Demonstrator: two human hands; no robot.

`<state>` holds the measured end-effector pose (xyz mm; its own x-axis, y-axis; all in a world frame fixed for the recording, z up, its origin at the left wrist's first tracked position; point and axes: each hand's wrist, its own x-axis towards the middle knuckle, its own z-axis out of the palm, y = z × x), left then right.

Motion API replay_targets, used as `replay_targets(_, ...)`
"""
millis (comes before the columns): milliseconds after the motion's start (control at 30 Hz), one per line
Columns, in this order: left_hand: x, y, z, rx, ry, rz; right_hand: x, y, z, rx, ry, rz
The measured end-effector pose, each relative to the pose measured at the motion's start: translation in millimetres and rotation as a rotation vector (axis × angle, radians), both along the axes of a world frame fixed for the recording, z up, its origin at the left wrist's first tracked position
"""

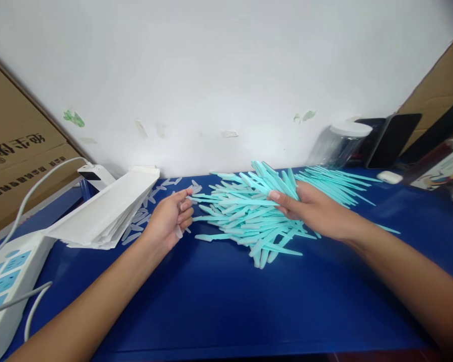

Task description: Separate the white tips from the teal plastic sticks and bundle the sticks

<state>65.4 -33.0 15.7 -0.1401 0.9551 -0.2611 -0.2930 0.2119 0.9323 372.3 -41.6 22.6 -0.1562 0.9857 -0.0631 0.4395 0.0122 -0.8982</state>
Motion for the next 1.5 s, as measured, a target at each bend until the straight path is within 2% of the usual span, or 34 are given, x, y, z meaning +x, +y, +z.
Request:
replay_targets(200, -25, 20, 1.7, 0.207, 0.181, 0.211, 4, 1, -5, -0.001, -0.033, 0.033)
replay_targets(400, -38, 27, 3.4, 0.271, 0.28, 0.191, -2, -3, 4, -0.009, 0.051, -0.014)
replay_targets(500, -41, 26, 6.4, 0.283, 0.343, 0.122, -3, -3, 6, 0.045, 0.021, 0.046)
replay_targets(600, -42, 21, 13.3, 0.247, 0.32, -0.071, -4, -4, 7, 0.068, 0.012, 0.076)
replay_targets(733, -36, 11, 19.6, 0.181, 0.055, -0.331, -7, -5, 13, 0.068, 0.052, 0.126)
replay_targets(833, -27, 4, 17.0, 0.103, -0.115, -0.442, -7, -6, 14, 0.052, 0.046, 0.137)
replay_targets(967, -15, -2, 9.3, -0.003, -0.18, -0.524, -5, -6, 11, 0.052, -0.009, 0.153)
replay_targets(1100, -7, -10, 7.2, 0.003, -0.052, -0.558, -7, -6, 10, 0.057, -0.037, 0.151)
replay_targets(1367, -1, -18, 5.4, 0.132, 0.141, -0.599, -9, -6, 12, 0.003, -0.047, 0.089)
replay_targets(1500, 7, -17, -2.8, 0.276, 0.254, -0.489, -4, -4, 6, 0.02, -0.034, 0.133)
